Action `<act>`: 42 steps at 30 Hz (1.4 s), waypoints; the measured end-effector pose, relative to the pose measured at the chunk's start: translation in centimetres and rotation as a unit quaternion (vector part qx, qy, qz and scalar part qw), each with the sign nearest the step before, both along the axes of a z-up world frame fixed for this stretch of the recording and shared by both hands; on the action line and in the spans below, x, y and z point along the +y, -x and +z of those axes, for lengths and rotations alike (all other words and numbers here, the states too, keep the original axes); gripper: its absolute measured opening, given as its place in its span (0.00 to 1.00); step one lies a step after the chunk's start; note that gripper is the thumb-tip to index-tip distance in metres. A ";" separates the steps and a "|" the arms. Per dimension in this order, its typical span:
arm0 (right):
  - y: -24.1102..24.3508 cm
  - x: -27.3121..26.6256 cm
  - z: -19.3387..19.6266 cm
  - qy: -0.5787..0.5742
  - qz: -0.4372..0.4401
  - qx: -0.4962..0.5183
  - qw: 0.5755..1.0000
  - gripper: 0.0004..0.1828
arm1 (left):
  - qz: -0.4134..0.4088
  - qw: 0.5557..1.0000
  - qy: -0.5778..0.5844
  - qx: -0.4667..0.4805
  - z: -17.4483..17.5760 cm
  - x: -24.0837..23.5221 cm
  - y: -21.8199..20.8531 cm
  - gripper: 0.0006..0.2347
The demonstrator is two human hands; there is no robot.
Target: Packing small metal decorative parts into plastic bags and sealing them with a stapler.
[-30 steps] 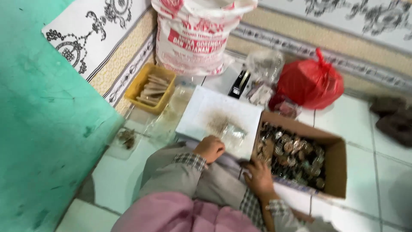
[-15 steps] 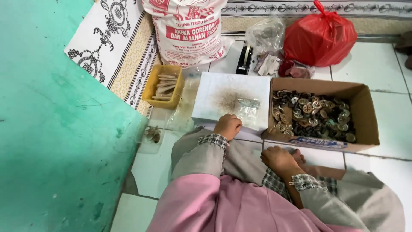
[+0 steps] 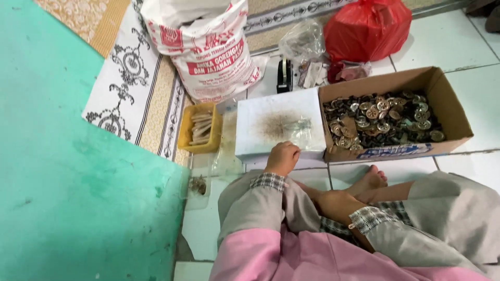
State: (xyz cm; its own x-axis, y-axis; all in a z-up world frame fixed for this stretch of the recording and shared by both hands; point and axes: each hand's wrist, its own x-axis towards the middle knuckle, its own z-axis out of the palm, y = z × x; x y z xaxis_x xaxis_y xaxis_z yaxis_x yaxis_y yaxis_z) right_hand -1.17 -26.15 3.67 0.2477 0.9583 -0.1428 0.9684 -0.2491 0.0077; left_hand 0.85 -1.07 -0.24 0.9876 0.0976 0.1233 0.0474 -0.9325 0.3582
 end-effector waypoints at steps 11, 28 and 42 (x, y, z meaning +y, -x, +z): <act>-11.7 5.9 -2.2 -0.304 -0.202 0.116 0.924 0.08 | 0.084 0.980 0.151 0.096 2.8 0.7 1.0 0.11; -13.1 6.6 -5.4 -0.171 -0.214 0.164 0.948 0.15 | -0.019 0.974 0.214 0.076 5.3 2.3 -2.3 0.15; -14.7 6.4 -6.5 -0.291 -0.165 0.152 0.930 0.17 | -0.043 0.999 -0.001 -0.024 0.0 3.5 -8.0 0.14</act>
State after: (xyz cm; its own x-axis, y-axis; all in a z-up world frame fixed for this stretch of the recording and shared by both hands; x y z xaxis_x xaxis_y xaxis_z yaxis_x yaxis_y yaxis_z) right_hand 13.55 -19.71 -2.85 0.5753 0.7738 0.2649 0.7737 -0.4098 -0.4833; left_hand 8.84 2.42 -0.27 0.9853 0.0118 0.1702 -0.0504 -0.9329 0.3567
